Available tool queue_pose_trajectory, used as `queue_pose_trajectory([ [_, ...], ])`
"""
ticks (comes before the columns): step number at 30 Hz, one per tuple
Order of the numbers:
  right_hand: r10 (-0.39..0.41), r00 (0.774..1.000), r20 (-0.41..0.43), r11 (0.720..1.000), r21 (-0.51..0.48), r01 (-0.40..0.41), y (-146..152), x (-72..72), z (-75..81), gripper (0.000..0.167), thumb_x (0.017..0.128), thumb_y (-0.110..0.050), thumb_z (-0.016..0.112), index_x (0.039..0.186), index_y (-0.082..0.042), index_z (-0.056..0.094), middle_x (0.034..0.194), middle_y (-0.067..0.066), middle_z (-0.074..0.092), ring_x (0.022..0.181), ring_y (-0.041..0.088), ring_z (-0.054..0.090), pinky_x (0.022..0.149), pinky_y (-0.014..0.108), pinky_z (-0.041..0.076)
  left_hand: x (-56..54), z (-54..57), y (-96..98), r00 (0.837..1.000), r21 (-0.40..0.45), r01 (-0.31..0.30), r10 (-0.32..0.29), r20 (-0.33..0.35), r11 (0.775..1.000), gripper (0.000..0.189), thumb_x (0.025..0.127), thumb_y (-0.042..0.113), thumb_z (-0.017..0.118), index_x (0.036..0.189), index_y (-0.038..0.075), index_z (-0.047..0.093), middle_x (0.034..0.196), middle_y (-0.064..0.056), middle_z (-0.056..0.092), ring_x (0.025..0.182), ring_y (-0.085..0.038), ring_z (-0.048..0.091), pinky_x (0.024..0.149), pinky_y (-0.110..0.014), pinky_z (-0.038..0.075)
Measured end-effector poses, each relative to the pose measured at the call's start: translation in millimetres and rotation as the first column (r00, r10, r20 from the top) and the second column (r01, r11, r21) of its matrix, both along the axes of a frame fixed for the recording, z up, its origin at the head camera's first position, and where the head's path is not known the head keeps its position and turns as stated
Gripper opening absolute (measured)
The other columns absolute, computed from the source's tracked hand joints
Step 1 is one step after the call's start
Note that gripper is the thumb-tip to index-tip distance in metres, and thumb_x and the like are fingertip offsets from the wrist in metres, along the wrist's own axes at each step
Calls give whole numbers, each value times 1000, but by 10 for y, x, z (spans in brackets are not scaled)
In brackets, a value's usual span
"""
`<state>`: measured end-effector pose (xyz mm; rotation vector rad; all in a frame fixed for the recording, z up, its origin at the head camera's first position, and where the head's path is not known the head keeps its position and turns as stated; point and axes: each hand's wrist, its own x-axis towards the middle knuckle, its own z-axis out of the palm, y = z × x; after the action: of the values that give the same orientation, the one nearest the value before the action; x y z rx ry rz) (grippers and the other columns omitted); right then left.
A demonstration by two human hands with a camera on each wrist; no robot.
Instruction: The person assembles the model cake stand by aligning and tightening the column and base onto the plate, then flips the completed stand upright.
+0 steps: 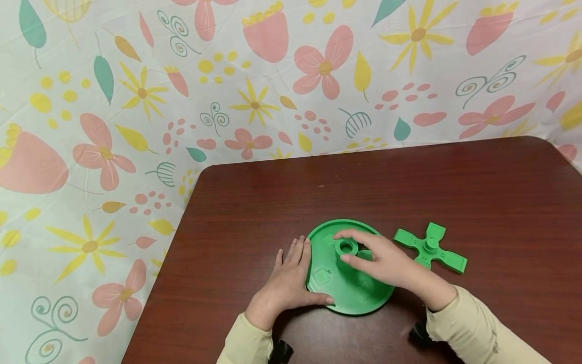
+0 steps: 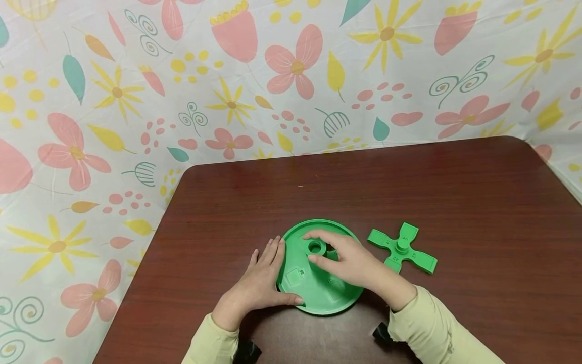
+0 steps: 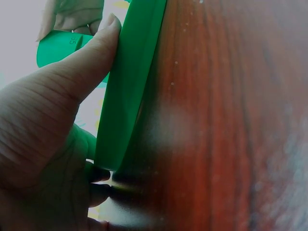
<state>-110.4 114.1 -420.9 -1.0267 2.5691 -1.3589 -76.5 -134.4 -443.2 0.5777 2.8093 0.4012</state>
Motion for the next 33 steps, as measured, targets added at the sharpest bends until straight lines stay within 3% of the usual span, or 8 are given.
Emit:
queue_pose_trajectory([
  [3,-75,996,-42,997,18,75,-36,36,1,39,93,-32,68,128,-19,58,124,-9,61,100,8,61,82,39,52,-4,5,-2,1000,-1,-1,1,0,1000,135,66,79,68,157,6,2,163,-14,4,149,-28,4,114,-59,12],
  [7,-186,978,-91,981,40,190,-102,100,1,39,89,-35,73,121,-18,59,114,-8,64,68,3,55,71,35,51,-7,4,-1,1000,-6,-2,2,-1,1000,135,65,80,67,157,6,2,163,-13,4,149,-28,4,114,-59,13],
  [13,-339,922,-185,931,77,358,-202,166,-11,44,80,-39,79,113,-17,59,99,-6,66,74,5,58,63,30,48,-7,7,0,1000,-15,-1,1,2,1000,134,66,80,67,157,6,1,163,-13,3,149,-27,3,114,-59,12],
  [17,-366,908,-203,918,80,387,-228,180,-22,45,79,-40,81,111,-17,58,92,-7,65,69,5,55,59,28,45,-4,13,1,1000,-12,0,0,6,1000,134,66,80,66,157,7,1,163,-13,3,149,-27,3,114,-58,12],
  [22,-348,918,-187,928,71,366,-200,170,-32,44,80,-39,80,111,-18,58,94,-7,65,74,7,58,62,31,48,2,8,0,1000,-7,1,-1,1,1000,134,66,80,66,157,6,1,163,-13,3,149,-27,4,114,-59,13],
  [25,-300,942,-152,951,26,307,-149,150,-28,40,84,-35,77,115,-18,58,104,-5,65,83,10,62,68,36,52,6,2,-1,1000,2,3,-3,-3,1000,134,66,80,66,157,6,2,163,-13,3,149,-28,4,114,-59,13],
  [30,-110,992,-59,993,-36,108,-47,71,17,45,94,-23,67,135,-13,52,132,1,58,111,19,61,83,41,53,5,2,-6,1000,11,0,0,-2,1000,134,66,80,67,157,7,2,163,-13,3,149,-28,4,114,-59,12],
  [33,4,1000,-23,1000,-26,-5,-7,31,40,49,96,-19,64,142,-11,48,141,1,52,126,19,52,91,43,50,3,0,-9,1000,6,0,0,-3,1000,134,66,80,67,157,7,1,163,-13,3,149,-27,4,114,-59,12],
])
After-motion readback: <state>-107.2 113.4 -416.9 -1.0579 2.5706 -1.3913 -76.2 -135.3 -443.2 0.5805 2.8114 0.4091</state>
